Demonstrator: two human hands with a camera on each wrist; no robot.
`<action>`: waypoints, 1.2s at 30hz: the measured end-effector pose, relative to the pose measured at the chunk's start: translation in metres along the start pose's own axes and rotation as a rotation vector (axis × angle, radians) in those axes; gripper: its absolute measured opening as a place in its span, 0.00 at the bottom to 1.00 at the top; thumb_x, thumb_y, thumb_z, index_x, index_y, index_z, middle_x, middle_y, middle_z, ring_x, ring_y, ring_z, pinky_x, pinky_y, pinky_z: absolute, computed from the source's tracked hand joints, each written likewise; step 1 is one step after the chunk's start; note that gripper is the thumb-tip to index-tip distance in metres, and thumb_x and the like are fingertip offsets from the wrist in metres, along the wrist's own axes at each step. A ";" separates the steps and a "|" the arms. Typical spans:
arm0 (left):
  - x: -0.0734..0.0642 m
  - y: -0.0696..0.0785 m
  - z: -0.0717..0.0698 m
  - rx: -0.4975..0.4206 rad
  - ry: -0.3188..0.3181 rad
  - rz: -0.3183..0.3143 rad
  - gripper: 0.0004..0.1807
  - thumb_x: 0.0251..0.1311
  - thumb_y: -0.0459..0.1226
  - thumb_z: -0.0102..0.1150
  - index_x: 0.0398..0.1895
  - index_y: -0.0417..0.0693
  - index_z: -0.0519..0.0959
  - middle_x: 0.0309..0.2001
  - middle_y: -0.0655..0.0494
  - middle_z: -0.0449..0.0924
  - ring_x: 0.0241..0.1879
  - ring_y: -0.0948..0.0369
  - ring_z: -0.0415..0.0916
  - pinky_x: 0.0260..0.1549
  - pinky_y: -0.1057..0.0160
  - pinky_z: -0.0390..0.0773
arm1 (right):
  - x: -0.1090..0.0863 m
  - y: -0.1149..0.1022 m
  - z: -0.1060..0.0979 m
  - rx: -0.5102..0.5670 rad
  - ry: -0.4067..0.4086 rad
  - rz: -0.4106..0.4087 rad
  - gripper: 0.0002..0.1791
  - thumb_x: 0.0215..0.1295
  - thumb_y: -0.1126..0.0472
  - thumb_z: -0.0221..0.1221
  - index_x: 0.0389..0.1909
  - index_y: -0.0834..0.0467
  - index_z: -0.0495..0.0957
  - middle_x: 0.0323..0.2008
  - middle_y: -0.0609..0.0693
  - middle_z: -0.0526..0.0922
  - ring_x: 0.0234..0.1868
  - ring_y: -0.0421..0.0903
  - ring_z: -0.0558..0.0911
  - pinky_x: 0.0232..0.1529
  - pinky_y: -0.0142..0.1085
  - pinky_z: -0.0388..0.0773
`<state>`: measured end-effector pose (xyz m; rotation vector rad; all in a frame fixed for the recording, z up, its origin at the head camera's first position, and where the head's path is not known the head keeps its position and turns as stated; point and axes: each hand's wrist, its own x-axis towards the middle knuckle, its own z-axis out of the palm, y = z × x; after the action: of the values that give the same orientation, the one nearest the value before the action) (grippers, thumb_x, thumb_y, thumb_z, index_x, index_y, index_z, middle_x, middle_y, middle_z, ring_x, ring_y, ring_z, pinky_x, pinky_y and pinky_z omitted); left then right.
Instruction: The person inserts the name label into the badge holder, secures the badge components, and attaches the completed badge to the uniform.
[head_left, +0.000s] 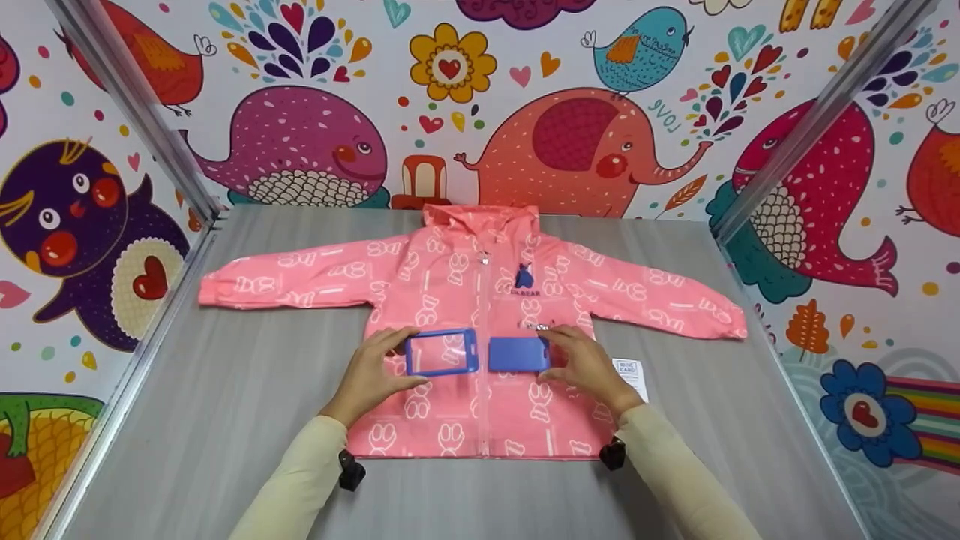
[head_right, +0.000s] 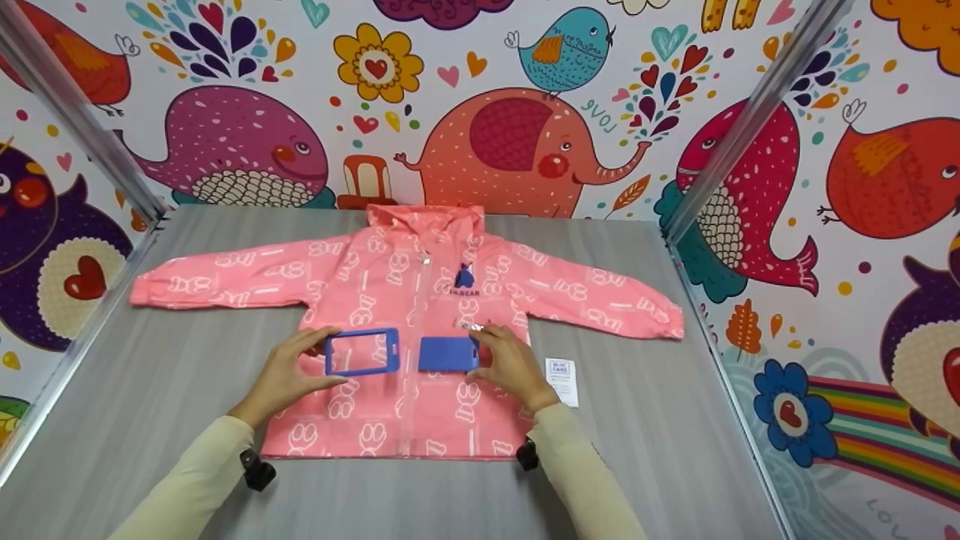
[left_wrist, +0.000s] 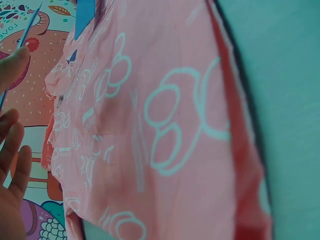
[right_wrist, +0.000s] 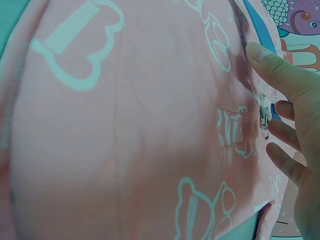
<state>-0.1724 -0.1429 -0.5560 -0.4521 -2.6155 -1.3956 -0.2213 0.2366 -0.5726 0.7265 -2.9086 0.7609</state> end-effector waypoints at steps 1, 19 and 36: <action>0.000 0.000 0.000 0.004 0.001 -0.005 0.43 0.36 0.39 0.83 0.63 0.53 0.77 0.43 0.52 0.81 0.43 0.50 0.77 0.46 0.47 0.81 | 0.000 0.000 0.001 -0.005 0.001 -0.004 0.46 0.37 0.46 0.78 0.64 0.53 0.76 0.58 0.52 0.80 0.59 0.52 0.78 0.62 0.48 0.77; -0.001 -0.001 0.004 0.001 -0.008 -0.033 0.43 0.36 0.41 0.83 0.63 0.57 0.76 0.42 0.60 0.80 0.44 0.54 0.77 0.48 0.48 0.81 | 0.002 0.002 0.004 0.029 -0.055 0.047 0.46 0.41 0.49 0.78 0.66 0.54 0.74 0.59 0.52 0.77 0.61 0.53 0.76 0.65 0.50 0.74; 0.000 0.000 0.006 0.020 -0.020 -0.024 0.44 0.36 0.44 0.83 0.63 0.51 0.76 0.41 0.60 0.80 0.43 0.54 0.77 0.46 0.53 0.81 | 0.005 0.000 0.001 0.037 -0.123 0.063 0.46 0.40 0.51 0.79 0.64 0.60 0.75 0.55 0.53 0.75 0.57 0.52 0.75 0.62 0.48 0.76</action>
<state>-0.1724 -0.1379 -0.5594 -0.4352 -2.6569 -1.3775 -0.2259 0.2338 -0.5721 0.7120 -3.0490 0.8058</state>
